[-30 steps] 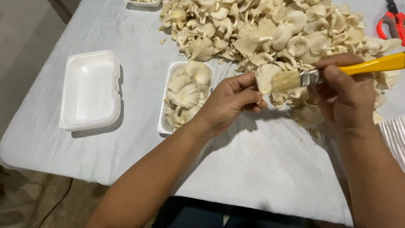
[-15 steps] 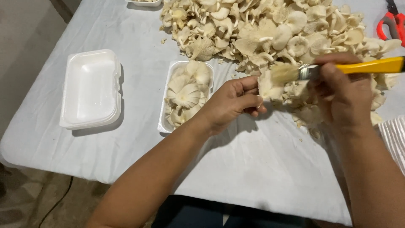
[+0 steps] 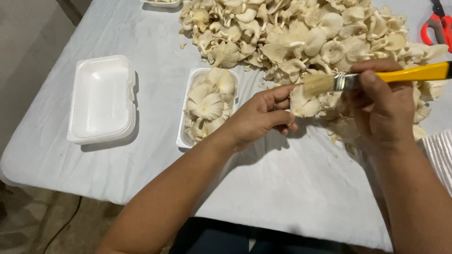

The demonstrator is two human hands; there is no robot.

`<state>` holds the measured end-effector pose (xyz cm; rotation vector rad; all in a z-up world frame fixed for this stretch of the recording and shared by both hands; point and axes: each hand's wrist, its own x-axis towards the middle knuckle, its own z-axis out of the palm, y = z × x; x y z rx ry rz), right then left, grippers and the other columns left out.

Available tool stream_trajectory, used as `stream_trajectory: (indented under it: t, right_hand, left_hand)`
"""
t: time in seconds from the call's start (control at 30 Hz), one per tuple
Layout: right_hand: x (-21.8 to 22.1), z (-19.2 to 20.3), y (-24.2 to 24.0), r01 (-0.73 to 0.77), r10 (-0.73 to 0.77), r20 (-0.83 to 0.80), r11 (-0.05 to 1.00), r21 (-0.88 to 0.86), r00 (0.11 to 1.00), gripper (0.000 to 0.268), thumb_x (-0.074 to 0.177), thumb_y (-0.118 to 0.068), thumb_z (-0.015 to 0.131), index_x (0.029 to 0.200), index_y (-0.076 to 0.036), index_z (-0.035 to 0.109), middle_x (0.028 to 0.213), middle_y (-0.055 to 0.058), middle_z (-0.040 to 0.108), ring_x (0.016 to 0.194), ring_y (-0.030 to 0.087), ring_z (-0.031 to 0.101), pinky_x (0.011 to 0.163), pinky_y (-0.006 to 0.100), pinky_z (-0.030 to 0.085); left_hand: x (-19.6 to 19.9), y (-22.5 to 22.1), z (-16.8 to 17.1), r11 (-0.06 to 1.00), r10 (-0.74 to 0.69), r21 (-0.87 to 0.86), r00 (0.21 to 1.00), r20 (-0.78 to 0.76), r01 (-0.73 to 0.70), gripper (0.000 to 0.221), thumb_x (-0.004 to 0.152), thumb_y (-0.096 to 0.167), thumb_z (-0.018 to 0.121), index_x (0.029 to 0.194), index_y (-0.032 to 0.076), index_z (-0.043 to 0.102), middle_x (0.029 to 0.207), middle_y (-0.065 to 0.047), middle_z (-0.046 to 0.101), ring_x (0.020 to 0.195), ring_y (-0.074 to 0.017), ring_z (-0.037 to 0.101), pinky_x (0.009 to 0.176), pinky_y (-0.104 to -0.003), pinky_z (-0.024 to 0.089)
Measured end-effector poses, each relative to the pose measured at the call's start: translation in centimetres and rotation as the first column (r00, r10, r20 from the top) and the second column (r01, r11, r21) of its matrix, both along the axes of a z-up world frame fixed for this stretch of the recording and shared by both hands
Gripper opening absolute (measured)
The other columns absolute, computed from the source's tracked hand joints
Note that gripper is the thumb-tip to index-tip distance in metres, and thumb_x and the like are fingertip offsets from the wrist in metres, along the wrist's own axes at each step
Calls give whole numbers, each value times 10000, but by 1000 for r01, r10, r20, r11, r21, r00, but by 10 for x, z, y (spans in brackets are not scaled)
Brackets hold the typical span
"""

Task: The person picks up individual mushrooms from a pile, uses a brush to clean debris from the gills and caps, and places the cleaned mushrooms into a white plastic tray.

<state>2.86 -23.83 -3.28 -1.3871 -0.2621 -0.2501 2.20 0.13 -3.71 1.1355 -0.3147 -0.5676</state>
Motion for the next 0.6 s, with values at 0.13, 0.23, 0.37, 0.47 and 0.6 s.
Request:
stream_trajectory:
  t: [0.13,0.23,0.37,0.47,0.6]
  right_hand:
    - [4,-3,-6,40,-43,35,995,90,998,161,1048,-303,714,1109,-162,667,806,-7,647,662,69,618,556,200,456]
    - [-1,0,-1,-8,10,-14,993,121,1000,146,1016,-299,681,1059,-163,653,849,-7,633,727,78,667,613,220,587]
    - [1,1,2,-225,225,8,974,2,974,178,957,-301,764,1054,-153,744,813,-50,709,648,10,663,579,126,560]
    - [6,-5,-8,-150,149,-21,988,-26,989,200,962,-301,748,1067,-132,729,754,-31,676,580,25,635,534,143,561]
    - [14,-10,-13,134,-133,-18,990,39,991,102,1008,-231,672,1031,-132,680,788,38,638,593,120,590,517,225,459]
  left_hand:
    - [-1,-1,5,998,39,39,999,6,-39,619,921,-41,603,1522,-10,456,1078,-116,680,820,-184,686,705,-271,571]
    - [0,-3,1,999,53,8,999,-8,-53,469,946,-52,598,1406,13,532,784,34,434,832,-170,689,727,-245,589]
    - [0,-2,4,999,42,18,999,9,-42,584,938,-48,584,1509,11,476,1207,-139,693,833,-151,676,718,-237,567]
    - [0,-1,4,996,77,55,997,-6,-76,561,924,-63,584,1476,17,519,1165,-134,688,812,-169,660,715,-265,563]
    - [1,0,1,992,110,67,994,24,-111,478,930,-61,581,1393,56,601,1018,-78,719,773,-161,653,718,-289,549]
